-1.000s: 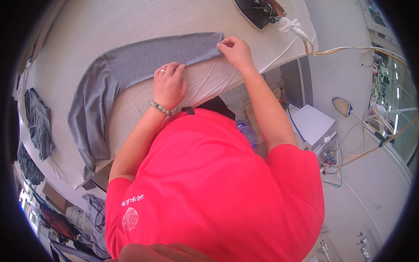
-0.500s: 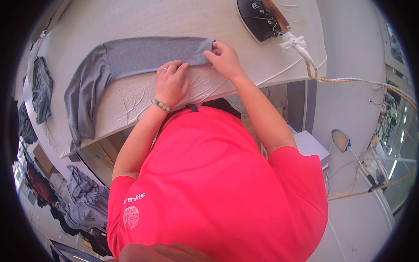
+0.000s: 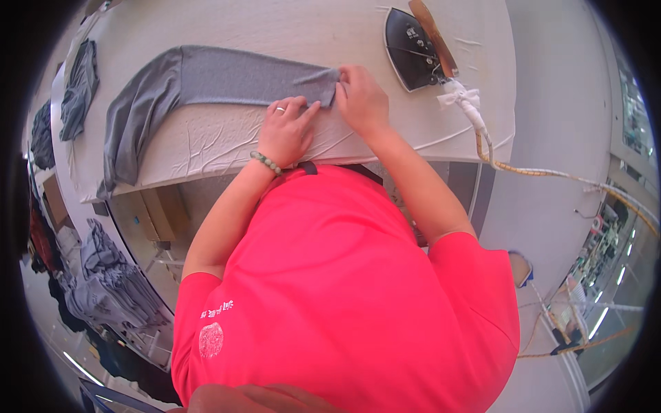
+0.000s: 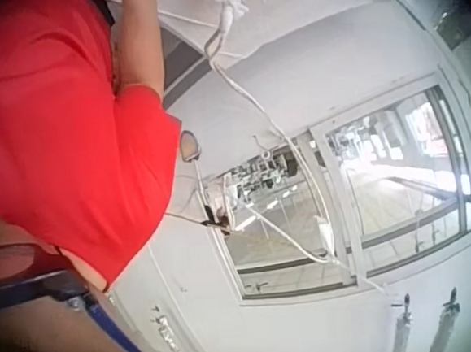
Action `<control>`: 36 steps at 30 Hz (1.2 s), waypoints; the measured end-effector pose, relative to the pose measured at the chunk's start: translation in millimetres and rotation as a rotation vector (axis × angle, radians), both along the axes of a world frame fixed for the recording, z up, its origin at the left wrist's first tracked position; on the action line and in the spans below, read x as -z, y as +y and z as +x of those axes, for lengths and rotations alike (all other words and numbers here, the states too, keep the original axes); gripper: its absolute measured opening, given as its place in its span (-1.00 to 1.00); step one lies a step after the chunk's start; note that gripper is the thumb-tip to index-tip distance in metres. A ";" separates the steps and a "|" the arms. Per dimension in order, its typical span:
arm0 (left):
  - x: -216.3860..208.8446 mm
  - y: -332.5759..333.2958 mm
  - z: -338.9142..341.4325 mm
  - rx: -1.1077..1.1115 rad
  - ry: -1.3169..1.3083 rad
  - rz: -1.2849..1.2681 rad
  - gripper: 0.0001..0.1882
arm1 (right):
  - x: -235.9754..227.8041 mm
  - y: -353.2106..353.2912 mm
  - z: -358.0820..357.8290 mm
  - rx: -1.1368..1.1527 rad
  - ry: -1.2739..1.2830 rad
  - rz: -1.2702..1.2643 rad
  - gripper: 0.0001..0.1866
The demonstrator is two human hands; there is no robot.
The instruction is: Ironing and folding a grey t-shirt in a factory setting.
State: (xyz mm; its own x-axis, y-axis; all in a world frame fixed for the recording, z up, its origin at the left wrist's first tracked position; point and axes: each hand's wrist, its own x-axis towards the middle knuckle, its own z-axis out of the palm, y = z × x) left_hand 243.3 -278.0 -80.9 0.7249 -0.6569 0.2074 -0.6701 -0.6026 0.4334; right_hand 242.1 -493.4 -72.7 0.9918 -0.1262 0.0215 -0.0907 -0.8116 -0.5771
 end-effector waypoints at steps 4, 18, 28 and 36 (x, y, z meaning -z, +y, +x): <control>4.6 -3.8 -4.5 -0.023 -0.004 0.097 -0.54 | 1.8 14.6 10.6 -0.639 -0.360 -0.175 -0.52; 13.4 1.6 -10.4 -0.064 -0.037 -0.005 -0.50 | -51.4 -155.7 85.8 0.265 0.215 -0.283 -0.58; 14.0 -2.0 -14.5 -0.070 -0.068 0.014 -0.49 | -79.4 -74.2 82.4 0.001 0.599 -0.213 -0.63; 14.9 -0.8 -10.5 -0.056 -0.123 -0.051 -0.53 | -67.4 -33.6 49.7 -0.223 0.546 -0.331 -0.61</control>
State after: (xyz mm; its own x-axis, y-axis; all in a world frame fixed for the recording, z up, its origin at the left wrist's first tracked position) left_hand 232.8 -278.8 -95.8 0.7270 -0.6029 0.3287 -0.6862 -0.6197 0.3810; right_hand 291.9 -526.9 -5.3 0.8731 0.0099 -0.4875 -0.1086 -0.9707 -0.2142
